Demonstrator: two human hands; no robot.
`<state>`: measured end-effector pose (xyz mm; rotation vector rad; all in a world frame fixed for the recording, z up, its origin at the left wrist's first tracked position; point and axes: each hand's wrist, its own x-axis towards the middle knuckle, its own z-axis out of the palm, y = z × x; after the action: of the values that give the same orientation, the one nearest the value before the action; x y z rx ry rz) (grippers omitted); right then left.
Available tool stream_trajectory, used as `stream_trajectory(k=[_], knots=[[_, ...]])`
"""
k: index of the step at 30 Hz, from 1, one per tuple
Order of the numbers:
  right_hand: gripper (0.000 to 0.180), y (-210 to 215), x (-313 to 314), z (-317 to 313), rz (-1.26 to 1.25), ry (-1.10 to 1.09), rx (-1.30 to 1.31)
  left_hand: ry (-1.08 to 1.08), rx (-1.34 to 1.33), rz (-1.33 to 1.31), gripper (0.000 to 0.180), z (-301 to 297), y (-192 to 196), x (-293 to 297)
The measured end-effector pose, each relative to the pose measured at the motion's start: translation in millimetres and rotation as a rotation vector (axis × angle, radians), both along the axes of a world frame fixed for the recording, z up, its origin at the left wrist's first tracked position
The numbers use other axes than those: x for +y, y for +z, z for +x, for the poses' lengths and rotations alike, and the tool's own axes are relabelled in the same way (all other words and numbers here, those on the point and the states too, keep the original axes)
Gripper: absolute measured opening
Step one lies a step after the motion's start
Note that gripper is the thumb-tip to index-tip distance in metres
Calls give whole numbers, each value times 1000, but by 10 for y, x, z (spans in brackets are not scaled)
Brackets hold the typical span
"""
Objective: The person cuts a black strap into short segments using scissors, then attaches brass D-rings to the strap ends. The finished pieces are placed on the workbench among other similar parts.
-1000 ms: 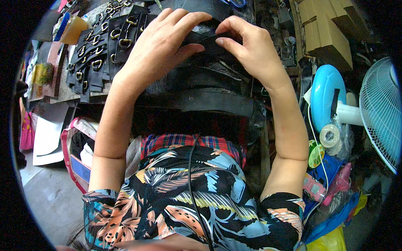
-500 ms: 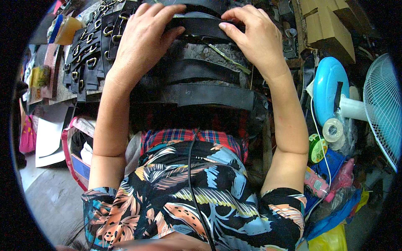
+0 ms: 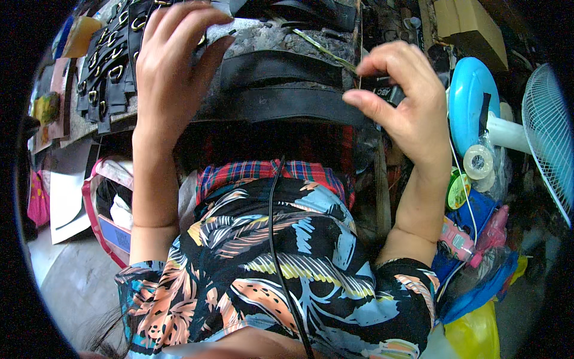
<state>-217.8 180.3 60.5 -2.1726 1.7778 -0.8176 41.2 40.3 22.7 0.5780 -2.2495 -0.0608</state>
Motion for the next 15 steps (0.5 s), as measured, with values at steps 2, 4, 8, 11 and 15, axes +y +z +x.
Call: stream_trajectory(k=[2, 4, 8, 11, 15], knots=[[40, -33, 121, 40, 78, -54, 21, -81, 20, 34, 27, 58, -4, 131], [41, -101, 217, 111, 128, -81, 28, -158, -27, 126, 30, 75, -38, 353], [33, -191, 316, 207, 311, -215, -144, -78, -196, 168, 43, 32, -176, 630], [25, -188, 313, 240, 281, -176, -206, -33, -185, 173, 48, 75, -209, 701], [13, -148, 174, 293, 6, -10, -258, 10, -146, 182, 50, 126, -119, 658]])
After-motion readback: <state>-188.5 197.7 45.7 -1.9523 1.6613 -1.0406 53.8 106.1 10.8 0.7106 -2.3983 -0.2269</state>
